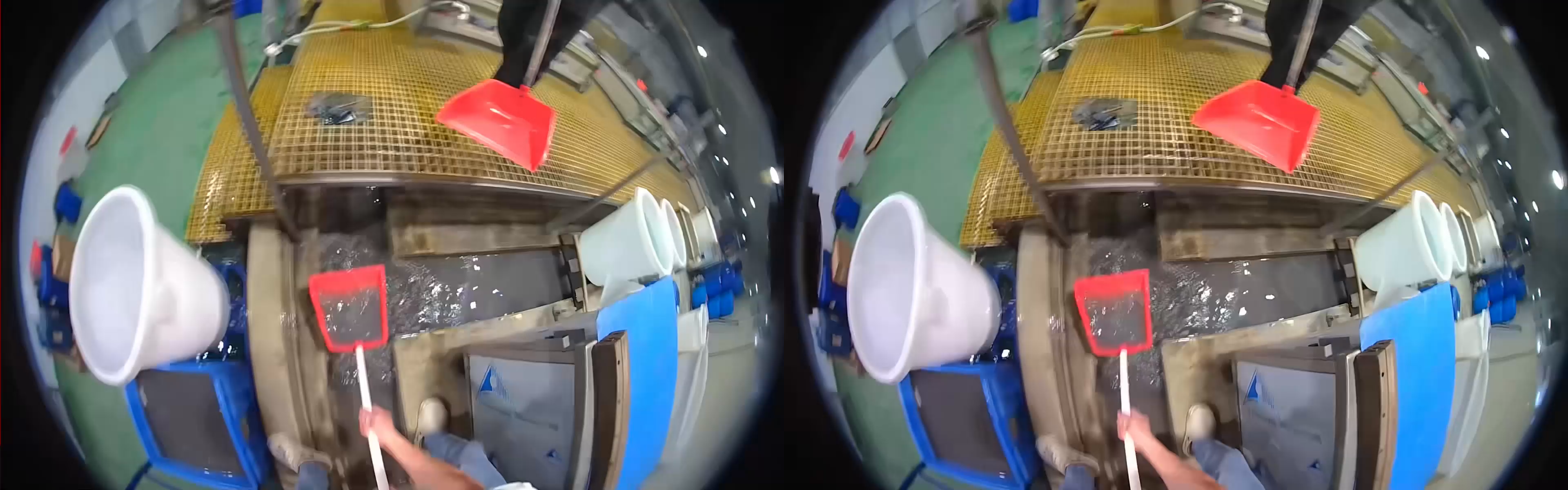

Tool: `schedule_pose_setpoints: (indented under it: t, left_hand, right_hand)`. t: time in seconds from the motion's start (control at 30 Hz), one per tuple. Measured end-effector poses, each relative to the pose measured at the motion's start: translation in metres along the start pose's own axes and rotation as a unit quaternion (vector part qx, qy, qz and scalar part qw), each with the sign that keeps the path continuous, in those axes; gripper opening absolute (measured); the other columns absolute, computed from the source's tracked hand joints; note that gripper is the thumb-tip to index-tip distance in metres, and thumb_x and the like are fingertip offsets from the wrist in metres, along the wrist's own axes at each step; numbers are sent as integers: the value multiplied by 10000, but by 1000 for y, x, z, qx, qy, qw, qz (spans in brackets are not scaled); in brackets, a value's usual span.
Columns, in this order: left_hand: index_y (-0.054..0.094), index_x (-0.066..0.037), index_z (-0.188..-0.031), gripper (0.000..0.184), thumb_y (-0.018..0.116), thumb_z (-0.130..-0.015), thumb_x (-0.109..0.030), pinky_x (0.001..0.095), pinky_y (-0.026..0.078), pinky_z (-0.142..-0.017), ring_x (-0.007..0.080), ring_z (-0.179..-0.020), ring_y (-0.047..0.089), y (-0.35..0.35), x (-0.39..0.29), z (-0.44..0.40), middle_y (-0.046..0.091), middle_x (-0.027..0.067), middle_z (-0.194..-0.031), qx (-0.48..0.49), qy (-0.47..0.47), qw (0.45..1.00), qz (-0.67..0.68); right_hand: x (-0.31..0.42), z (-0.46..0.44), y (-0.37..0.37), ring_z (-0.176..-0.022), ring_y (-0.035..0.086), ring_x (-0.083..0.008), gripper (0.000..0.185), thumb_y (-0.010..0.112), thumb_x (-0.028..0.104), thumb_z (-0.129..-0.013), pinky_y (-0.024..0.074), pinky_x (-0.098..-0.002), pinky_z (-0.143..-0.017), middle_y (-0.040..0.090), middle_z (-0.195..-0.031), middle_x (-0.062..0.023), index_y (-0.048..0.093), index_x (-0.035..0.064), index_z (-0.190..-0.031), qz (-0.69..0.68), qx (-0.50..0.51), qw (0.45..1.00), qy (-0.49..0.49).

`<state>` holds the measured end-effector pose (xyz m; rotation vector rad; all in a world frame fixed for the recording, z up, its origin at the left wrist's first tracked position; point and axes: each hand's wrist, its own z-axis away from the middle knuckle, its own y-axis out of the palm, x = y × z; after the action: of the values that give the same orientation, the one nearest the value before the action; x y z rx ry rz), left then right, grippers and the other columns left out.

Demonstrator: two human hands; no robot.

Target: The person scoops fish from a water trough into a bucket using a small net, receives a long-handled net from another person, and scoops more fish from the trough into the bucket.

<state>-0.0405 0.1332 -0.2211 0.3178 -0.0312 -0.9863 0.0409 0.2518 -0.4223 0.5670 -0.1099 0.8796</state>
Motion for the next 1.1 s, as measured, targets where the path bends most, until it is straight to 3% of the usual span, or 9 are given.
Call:
schedule_pose_setpoints:
  t: [0.07, 0.2, 0.63, 0.67, 0.7, 0.73, 0.83, 1.03, 1.1]
  left_hand:
    - [432, -88, -637, 234, 517, -845, -153, 262, 318, -366, 127, -385, 372, 18, -42, 54, 371, -3, -477, 49, -17, 999, 0]
    - [432, -74, -691, 225, 481, -889, -170, 247, 322, -395, 92, -419, 370, 19, -102, 143, 373, -15, -520, 155, -35, 987, 3]
    - [413, -103, -712, 203, 427, -908, -154, 225, 307, -391, 36, -418, 350, -40, -342, 501, 373, -64, -564, 227, -62, 969, 79]
    - [430, -85, -739, 174, 411, -901, -146, 223, 317, -390, 29, -419, 362, -51, -355, 518, 389, -63, -574, 234, -74, 964, 100]
    - [447, -68, -766, 154, 396, -894, -137, 221, 327, -388, 23, -419, 375, -59, -365, 533, 406, -61, -585, 235, -84, 960, 128]
    - [439, -79, -747, 148, 423, -885, -128, 212, 320, -367, 33, -413, 373, -61, -373, 553, 384, -58, -561, 198, -51, 973, 106]
    - [419, -57, -781, 130, 425, -890, -128, 193, 344, -345, 35, -409, 407, -88, -385, 577, 393, -52, -542, 200, 0, 971, 131]
    - [456, 75, -962, 271, 382, -835, -152, 220, 450, -430, 69, -497, 531, -179, -400, 545, 520, 16, -670, 396, 16, 853, 339]
    - [442, 76, -967, 276, 390, -836, -161, 222, 460, -436, 81, -509, 545, -198, -390, 529, 523, 30, -675, 449, 27, 801, 395]
  right_hand:
    - [22, 33, 50, -385, 417, -154, 211, 434, 82, -855, 325, -266, -338, 431, -524, -46, 461, 44, -649, 34, -44, 998, -19]
    - [58, 92, 128, -398, 388, -126, 127, 470, 73, -845, 325, -261, -343, 432, -560, -53, 435, 39, -728, -1, -7, 1000, 13]
    - [67, 346, 494, -504, 476, -173, 48, 504, 30, -801, 440, -287, -453, 464, -614, -73, 486, -13, -814, 117, 24, 992, -38]
    - [51, 335, 503, -507, 479, -179, 50, 489, 50, -813, 430, -292, -453, 463, -611, -73, 476, 6, -795, 76, 52, 994, -65]
    - [46, 336, 527, -527, 487, -184, 200, 430, -11, -803, 420, -286, -457, 488, -684, -91, 503, -39, -987, 54, 53, 997, -9]
    - [40, 349, 552, -499, 475, -186, 112, 457, 10, -809, 410, -296, -442, 467, -632, -86, 487, -34, -908, 24, 59, 998, -18]
    - [16, 344, 599, -469, 470, -196, 99, 465, 8, -810, 396, -317, -422, 433, -566, -90, 416, 0, -725, 3, 70, 997, 20]
    - [-32, 325, 679, -446, 499, -231, 152, 443, 57, -756, 415, -343, -397, 490, -562, -135, 484, -88, -778, 104, 38, 992, -58]
    - [-54, 290, 686, -551, 580, -273, 257, 485, 111, -724, 469, -390, -507, 562, -653, -201, 536, -139, -750, 202, 63, 972, -106]
